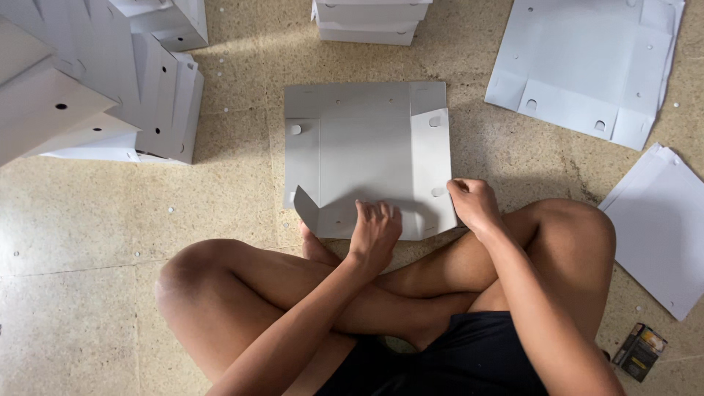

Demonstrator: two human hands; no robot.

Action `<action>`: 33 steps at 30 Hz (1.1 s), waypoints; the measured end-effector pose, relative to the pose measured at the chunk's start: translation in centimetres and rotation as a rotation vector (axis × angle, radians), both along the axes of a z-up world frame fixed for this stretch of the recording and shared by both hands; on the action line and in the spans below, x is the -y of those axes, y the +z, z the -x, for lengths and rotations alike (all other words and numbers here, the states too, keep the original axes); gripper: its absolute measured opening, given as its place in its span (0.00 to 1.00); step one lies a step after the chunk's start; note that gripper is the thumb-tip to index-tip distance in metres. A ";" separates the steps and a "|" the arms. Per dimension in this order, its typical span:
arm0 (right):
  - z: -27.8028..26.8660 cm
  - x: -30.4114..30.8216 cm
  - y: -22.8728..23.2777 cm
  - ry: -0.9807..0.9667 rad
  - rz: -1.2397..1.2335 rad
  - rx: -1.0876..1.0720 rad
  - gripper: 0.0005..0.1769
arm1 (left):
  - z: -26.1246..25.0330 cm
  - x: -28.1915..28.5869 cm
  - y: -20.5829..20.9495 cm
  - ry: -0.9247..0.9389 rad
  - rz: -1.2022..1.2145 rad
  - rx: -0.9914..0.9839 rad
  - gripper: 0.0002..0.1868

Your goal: The person assembles white cardboard boxes by hand while sitting on the floor, folding the sides and tucking in the tabs before stacking the completed boxes.

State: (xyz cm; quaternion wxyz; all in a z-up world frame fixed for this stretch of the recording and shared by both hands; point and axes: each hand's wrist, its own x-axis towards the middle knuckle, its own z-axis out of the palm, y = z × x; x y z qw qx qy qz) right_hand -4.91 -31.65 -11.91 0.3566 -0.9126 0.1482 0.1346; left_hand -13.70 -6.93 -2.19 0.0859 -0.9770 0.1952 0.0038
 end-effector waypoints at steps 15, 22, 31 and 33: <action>0.2 -3.9 7.5 -0.107 -0.278 -0.114 0.11 | -3.5 1.1 3.3 0.500 1.006 -0.182 0.10; 0.6 -5.6 8.9 -0.019 -0.517 -0.130 0.13 | -6.8 0.2 -2.5 0.713 1.185 -0.579 0.12; 0.7 -6.8 10.9 0.104 -0.562 -0.038 0.26 | -5.6 0.3 -1.1 0.645 1.542 -0.744 0.20; 0.9 -6.6 10.9 0.115 -0.562 -0.027 0.27 | -5.4 0.5 -0.9 0.633 1.562 -0.737 0.19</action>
